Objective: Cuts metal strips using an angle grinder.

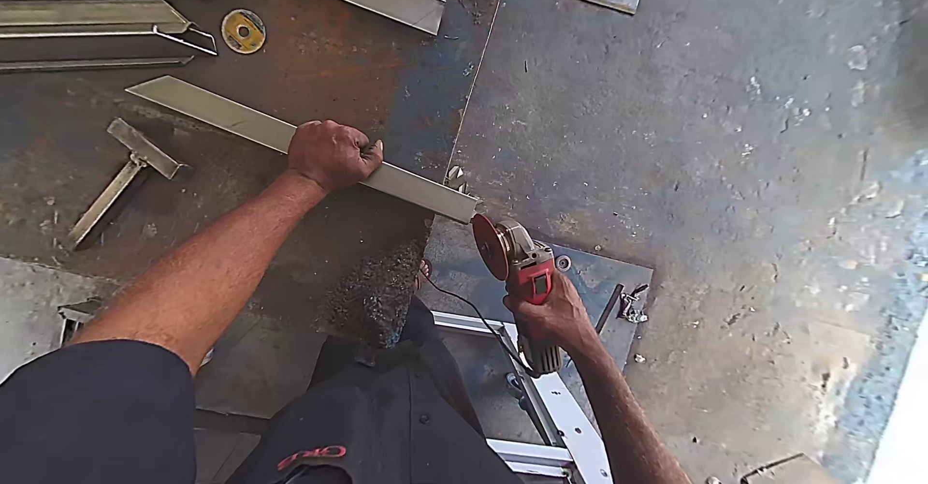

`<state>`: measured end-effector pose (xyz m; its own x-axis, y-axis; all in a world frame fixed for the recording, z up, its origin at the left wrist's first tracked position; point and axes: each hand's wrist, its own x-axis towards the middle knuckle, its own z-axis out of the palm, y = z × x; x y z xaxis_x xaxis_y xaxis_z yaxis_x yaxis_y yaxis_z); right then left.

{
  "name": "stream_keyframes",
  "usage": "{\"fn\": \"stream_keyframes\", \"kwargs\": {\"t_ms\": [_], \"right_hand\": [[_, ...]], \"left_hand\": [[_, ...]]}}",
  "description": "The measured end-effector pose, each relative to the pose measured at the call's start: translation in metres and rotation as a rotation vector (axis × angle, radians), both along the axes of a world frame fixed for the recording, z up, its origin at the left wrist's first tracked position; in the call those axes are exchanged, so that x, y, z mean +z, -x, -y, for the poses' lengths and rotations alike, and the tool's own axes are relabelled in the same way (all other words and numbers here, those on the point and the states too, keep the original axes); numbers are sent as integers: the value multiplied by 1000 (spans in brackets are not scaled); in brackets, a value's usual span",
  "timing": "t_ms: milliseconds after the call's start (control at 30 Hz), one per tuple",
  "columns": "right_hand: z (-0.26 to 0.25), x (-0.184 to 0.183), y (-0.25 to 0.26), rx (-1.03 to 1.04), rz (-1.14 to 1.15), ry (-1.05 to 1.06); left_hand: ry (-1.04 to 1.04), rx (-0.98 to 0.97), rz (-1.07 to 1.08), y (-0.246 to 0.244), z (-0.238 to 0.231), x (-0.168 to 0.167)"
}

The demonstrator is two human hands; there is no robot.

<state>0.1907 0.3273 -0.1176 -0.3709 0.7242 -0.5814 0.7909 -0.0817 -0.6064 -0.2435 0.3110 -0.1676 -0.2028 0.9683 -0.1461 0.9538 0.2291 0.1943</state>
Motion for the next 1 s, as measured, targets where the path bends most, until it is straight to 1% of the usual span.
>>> {"fn": "stream_keyframes", "kwargs": {"t_ms": [633,1000], "right_hand": [[0,-4,3,47,31,-8],[0,-2,3,33,10,-19]], "left_hand": [[-10,-7,-10,0,0,-3],[-6,3,-6,1,-1,-2]]}}
